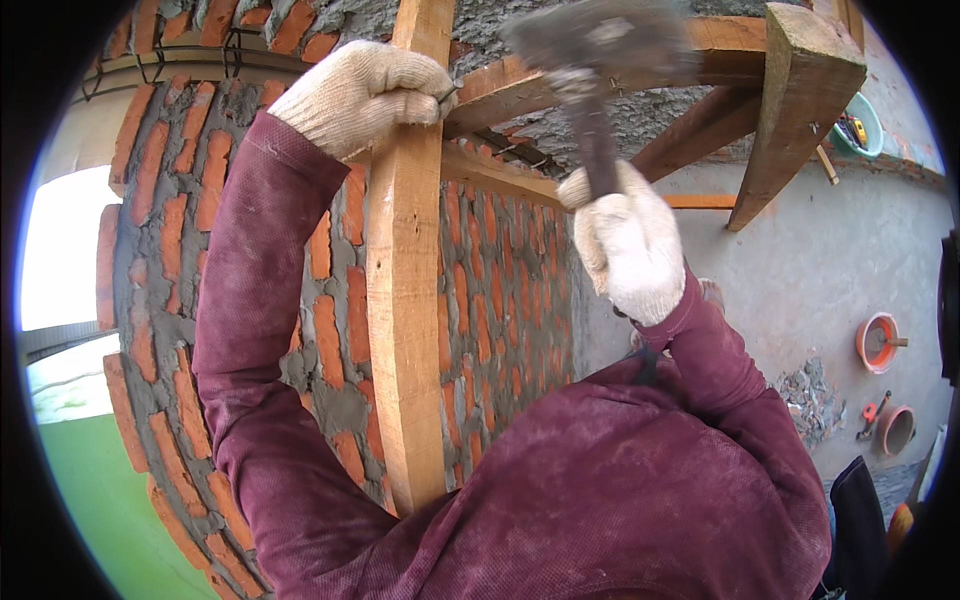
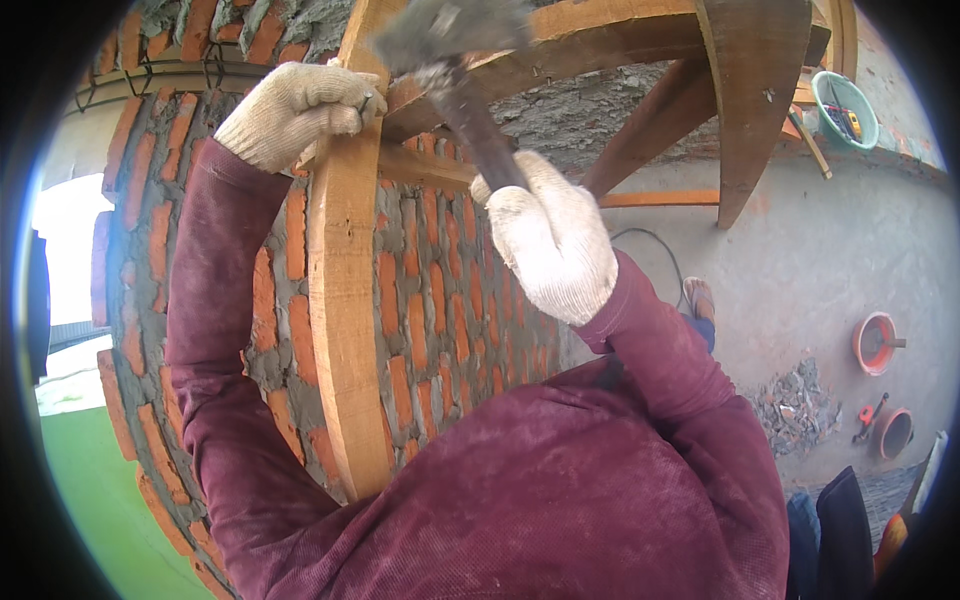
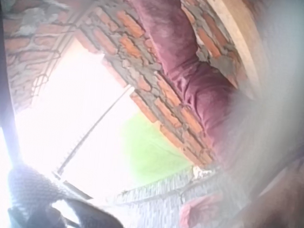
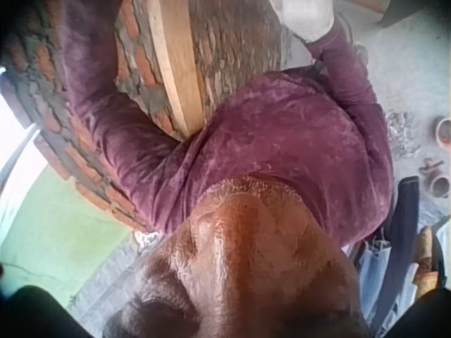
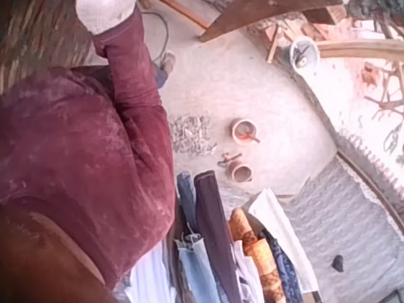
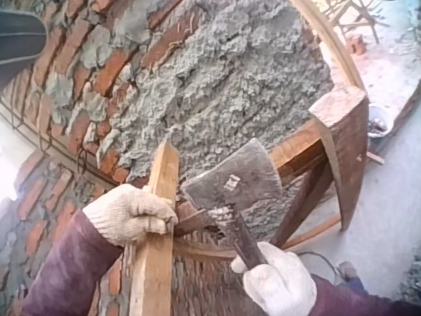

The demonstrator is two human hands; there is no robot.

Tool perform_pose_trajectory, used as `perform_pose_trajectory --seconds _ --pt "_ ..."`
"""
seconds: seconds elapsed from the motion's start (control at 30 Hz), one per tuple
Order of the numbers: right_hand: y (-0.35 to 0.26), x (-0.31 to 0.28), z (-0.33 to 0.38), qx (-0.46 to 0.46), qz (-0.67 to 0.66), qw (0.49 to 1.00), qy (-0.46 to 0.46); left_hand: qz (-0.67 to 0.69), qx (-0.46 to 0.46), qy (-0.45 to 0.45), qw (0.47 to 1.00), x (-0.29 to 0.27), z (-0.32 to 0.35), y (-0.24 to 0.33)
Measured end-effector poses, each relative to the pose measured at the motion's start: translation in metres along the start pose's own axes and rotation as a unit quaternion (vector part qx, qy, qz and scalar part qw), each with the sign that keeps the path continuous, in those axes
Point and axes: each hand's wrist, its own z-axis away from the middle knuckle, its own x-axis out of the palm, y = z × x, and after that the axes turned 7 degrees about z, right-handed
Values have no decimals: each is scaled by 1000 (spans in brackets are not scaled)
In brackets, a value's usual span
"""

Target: The person assembles a curved wooden frame by positioning planks against a brick wall and securing them with nails. They use a hammer and an axe to drive nails and adjust the wood pieces.

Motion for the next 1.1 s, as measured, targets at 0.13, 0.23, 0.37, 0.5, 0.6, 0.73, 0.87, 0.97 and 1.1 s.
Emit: perform_pose_trajectory --seconds 0.13,0.23,0.37,0.5,0.6,0.73,0.87,0.97,1.1 --pt "8 4 -3 -152 -189 970 10 6 -5 4 1000 2 4 -6" --pt "8 1 -6 -13 137 991 -1 36 -18 -12 999 -1 4 -4" --pt "3 -4 -3 23 104 994 2 7 20 -16 1000 -1 0 -4" --pt "6 2 -2 -152 -293 944 22 16 8 0 1000 3 1 -3" --pt "13 7 -12 -112 31 993 2 11 -31 -18 999 -1 3 -1" --pt "10 0 -15 -14 167 986 -13 24 -8 -21 999 -6 3 0" --pt "-1 -8 3 -1 0 1000 8 154 35 218 963 20 16 -14" --pt "-2 -6 7 -24 -6 1000 18 388 -86 309 864 43 14 -41" --pt "8 1 7 -20 18 1000 -2 572 -151 231 772 51 6 -76"
